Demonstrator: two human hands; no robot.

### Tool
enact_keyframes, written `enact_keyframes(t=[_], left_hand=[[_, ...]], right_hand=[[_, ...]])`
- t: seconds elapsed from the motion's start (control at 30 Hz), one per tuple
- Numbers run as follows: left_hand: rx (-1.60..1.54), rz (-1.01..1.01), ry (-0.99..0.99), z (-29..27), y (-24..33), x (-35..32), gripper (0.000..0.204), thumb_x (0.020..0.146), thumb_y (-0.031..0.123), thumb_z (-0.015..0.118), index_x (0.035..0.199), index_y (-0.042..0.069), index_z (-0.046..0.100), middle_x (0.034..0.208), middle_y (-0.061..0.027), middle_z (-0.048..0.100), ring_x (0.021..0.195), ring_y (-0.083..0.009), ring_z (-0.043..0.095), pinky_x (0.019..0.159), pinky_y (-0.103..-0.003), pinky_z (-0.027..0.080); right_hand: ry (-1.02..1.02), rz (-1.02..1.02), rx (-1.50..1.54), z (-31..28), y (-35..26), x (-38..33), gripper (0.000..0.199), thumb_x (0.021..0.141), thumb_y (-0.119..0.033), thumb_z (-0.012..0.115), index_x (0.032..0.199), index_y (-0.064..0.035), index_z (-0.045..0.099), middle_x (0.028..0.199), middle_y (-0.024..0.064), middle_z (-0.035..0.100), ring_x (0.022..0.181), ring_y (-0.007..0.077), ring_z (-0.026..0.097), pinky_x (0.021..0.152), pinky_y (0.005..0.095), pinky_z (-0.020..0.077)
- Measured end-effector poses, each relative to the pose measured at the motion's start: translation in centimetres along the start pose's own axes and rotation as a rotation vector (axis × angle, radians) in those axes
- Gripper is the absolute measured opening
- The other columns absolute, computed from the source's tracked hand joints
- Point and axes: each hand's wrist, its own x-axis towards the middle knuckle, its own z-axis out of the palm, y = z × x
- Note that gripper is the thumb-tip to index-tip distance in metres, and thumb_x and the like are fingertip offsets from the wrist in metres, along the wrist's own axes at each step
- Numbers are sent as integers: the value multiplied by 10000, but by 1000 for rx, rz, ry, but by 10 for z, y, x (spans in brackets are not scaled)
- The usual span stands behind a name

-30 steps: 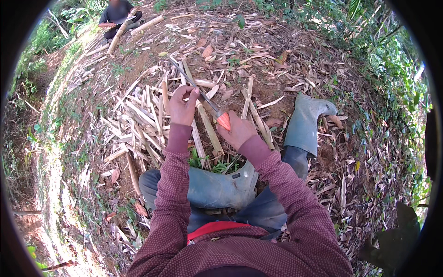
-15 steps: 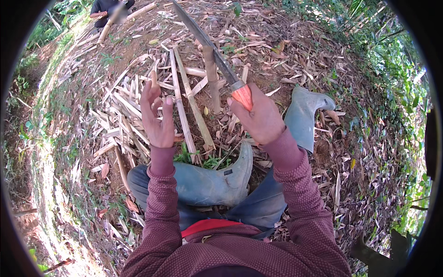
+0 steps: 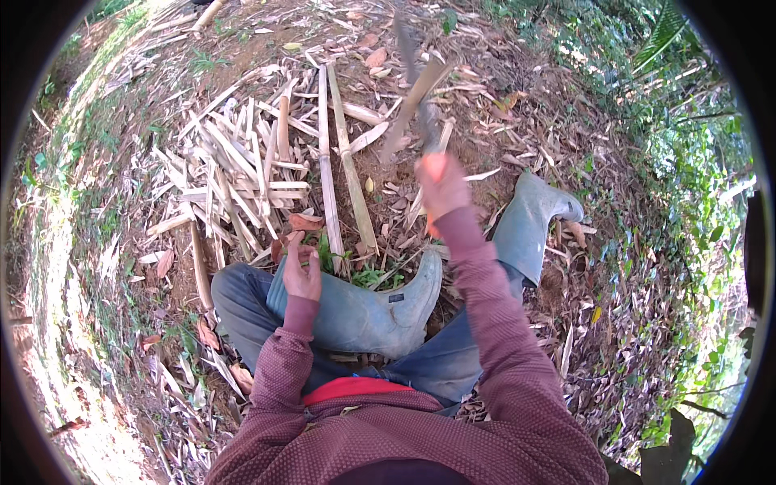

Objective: The person sits on the ground in a forest and uses a large knife to split bamboo stalks into thin strips. They repeatedly pick up bamboo pieces, position them on their legs, and strike them with the knife to create a pile of processed bamboo strips.

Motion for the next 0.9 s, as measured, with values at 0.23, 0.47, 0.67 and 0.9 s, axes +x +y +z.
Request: enact_keyframes(t=[0.23, 0.47, 0.67, 0.9], left_hand=[[-103, 153, -58, 23, 45, 76, 841, 731, 120, 717, 1399, 23, 215, 1253, -175, 450, 1080, -230, 510, 882, -345, 425], [-642, 95, -274, 122, 52, 175, 597, 736, 70, 726, 1251, 28, 427, 1093, -105, 567, 1056, -193, 523, 910, -316, 417], [-710, 70, -234, 138, 49, 157, 98, 779, 33, 682, 773, 31, 585, 670, -8, 573, 624, -66, 549, 631, -216, 478], [-982, -93, 213, 124, 42, 158, 270, 879, 122, 561, 631, 77, 465, 519, 1, 467, 430, -67, 409, 450, -235, 443]], right_hand=[[-265, 109, -493, 41, 103, -11, 485, 800, -387, 545, 1097, -9, 485, 929, 274, 612, 888, 415, 599, 805, 466, 466], [-388, 182, -709, 63, 84, -22, 563, 797, -376, 571, 1215, -25, 433, 924, 280, 611, 888, 418, 599, 786, 480, 475], [-498, 368, -366, 51, 113, -4, 460, 791, -348, 580, 1077, 5, 503, 896, 258, 625, 841, 396, 623, 753, 461, 492], [-331, -55, -608, 48, 99, -36, 363, 796, -290, 548, 1010, -1, 502, 793, 253, 614, 746, 404, 621, 666, 476, 492]])
